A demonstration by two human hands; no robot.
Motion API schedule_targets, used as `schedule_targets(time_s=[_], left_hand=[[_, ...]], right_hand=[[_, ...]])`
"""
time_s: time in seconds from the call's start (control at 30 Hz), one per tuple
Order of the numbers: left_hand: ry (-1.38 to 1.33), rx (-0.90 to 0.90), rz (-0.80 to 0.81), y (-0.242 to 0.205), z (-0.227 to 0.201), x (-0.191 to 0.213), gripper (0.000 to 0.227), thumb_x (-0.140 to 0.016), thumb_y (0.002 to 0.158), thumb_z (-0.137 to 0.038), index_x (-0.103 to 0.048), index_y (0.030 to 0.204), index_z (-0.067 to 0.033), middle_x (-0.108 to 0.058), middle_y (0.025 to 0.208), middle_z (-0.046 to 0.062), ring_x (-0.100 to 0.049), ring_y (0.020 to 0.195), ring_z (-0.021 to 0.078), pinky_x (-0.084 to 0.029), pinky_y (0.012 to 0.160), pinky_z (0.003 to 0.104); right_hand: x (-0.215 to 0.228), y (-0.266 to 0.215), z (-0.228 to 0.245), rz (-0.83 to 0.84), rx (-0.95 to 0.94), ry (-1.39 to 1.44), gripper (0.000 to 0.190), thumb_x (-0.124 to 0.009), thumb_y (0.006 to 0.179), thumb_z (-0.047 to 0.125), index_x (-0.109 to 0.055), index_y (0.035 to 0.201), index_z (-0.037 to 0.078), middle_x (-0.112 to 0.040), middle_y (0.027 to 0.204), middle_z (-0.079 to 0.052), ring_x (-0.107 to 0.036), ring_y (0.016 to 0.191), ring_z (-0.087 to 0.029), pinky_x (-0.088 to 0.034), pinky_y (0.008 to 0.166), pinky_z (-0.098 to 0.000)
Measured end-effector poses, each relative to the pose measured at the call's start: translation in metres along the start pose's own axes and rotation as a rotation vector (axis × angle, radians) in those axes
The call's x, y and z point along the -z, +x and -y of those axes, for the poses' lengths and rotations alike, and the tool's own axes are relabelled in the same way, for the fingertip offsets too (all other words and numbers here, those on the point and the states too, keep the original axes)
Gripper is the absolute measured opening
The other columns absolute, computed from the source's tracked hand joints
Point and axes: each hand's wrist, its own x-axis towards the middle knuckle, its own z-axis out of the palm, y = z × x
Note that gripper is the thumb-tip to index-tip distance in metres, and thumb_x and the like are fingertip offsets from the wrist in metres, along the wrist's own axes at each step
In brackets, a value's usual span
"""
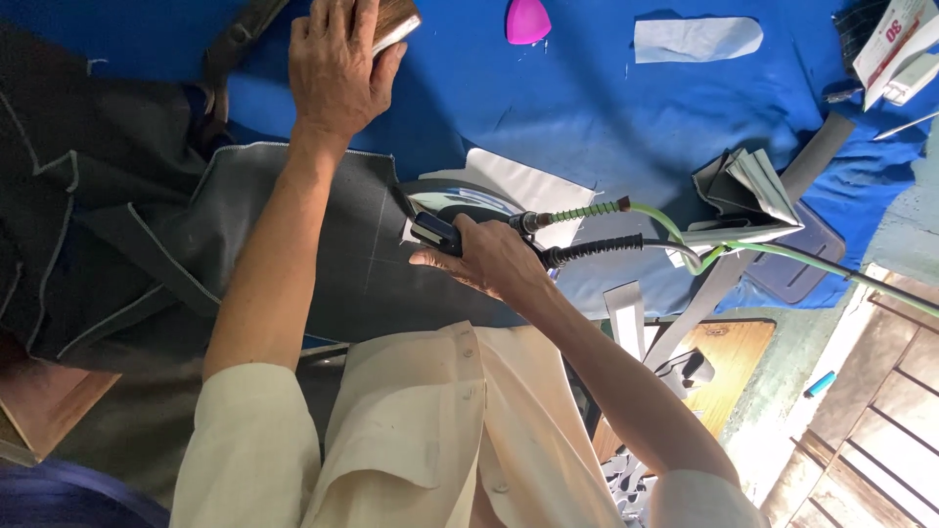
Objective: The person irons a dark gray fabric piece on a blue-covered worktable. They place a white paper over the fabric, use a steam iron, and press with a wooden block to smooth the material. The person repeats this process on different sections of the fabric.
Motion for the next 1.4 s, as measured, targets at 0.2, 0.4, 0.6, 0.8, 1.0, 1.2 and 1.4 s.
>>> schedule_targets(time_s=[0.2, 0.4, 0.6, 0.8, 1.0, 1.2, 1.4], left_hand=[[-0.012, -0.003, 0.015, -0.001, 0.001, -0.003, 0.057, -0.061, 0.119, -0.054, -0.047, 0.154, -0.01, -0.052, 0.148, 0.015, -0.057, 0.129, 0.0336, -0.054, 0.091, 0.041], [-0.007, 0.004, 0.019, 0.0, 0.0, -0.002, 0.057, -0.061, 0.118, -0.053, -0.047, 0.154, -0.0098, -0.053, 0.148, 0.014, -0.056, 0.131, 0.0337, -0.055, 0.092, 0.041], [-0.014, -0.003, -0.006, 0.0, 0.001, -0.001, 0.059, -0.059, 0.118, -0.054, -0.044, 0.155, -0.0096, -0.057, 0.145, 0.013, -0.062, 0.121, 0.0312, -0.055, 0.089, 0.04], [-0.006, 0.01, -0.011, 0.001, 0.0, -0.001, 0.059, -0.061, 0.116, -0.051, -0.043, 0.155, -0.0106, -0.057, 0.145, 0.011, -0.063, 0.122, 0.0305, -0.056, 0.086, 0.04], [0.018, -0.01, -0.008, -0.001, 0.003, -0.004, 0.062, -0.053, 0.118, -0.056, -0.034, 0.159, -0.0125, -0.059, 0.142, 0.011, -0.064, 0.117, 0.0281, -0.054, 0.09, 0.038], [-0.017, -0.016, 0.013, 0.002, 0.001, 0.0, 0.059, -0.061, 0.119, -0.054, -0.045, 0.157, -0.0115, -0.052, 0.151, 0.013, -0.058, 0.13, 0.0328, -0.053, 0.09, 0.041], [0.004, 0.004, -0.004, 0.0, 0.002, -0.001, 0.06, -0.057, 0.119, -0.055, -0.041, 0.156, -0.0113, -0.058, 0.145, 0.012, -0.06, 0.126, 0.0306, -0.055, 0.09, 0.041]], right_hand=[[-0.002, 0.0, -0.001, -0.024, 0.027, 0.003, 0.067, -0.051, 0.088, 0.078, -0.05, 0.082, 0.011, -0.044, 0.058, -0.002, -0.042, 0.047, -0.018, -0.037, 0.046, -0.0339], [0.002, 0.0, 0.001, 0.012, -0.01, 0.011, 0.068, -0.05, 0.086, 0.079, -0.049, 0.083, 0.011, -0.043, 0.058, -0.002, -0.042, 0.048, -0.017, -0.039, 0.047, -0.0329], [-0.004, -0.001, -0.004, -0.061, 0.074, -0.015, 0.068, -0.051, 0.088, 0.078, -0.047, 0.079, 0.01, -0.04, 0.056, -0.002, -0.037, 0.047, -0.018, -0.033, 0.045, -0.0359], [-0.02, -0.024, -0.023, -0.078, 0.137, 0.098, 0.062, -0.057, 0.089, 0.069, -0.052, 0.088, 0.007, -0.066, 0.072, -0.005, -0.061, 0.051, -0.019, -0.049, 0.045, -0.0349], [-0.042, -0.045, -0.047, 0.084, 0.086, -0.059, 0.07, -0.051, 0.086, 0.079, -0.048, 0.083, 0.009, -0.048, 0.055, -0.005, -0.045, 0.045, -0.021, -0.039, 0.046, -0.0367], [-0.027, -0.018, -0.019, -0.096, -0.032, -0.068, 0.065, -0.06, 0.093, 0.071, -0.048, 0.08, 0.008, -0.062, 0.057, -0.013, -0.062, 0.047, -0.042, -0.047, 0.042, -0.0469], [-0.004, -0.002, -0.001, -0.229, 0.017, -0.008, 0.064, -0.061, 0.093, 0.068, -0.054, 0.085, 0.004, -0.069, 0.068, -0.018, -0.071, 0.056, -0.039, -0.054, 0.044, -0.048]])
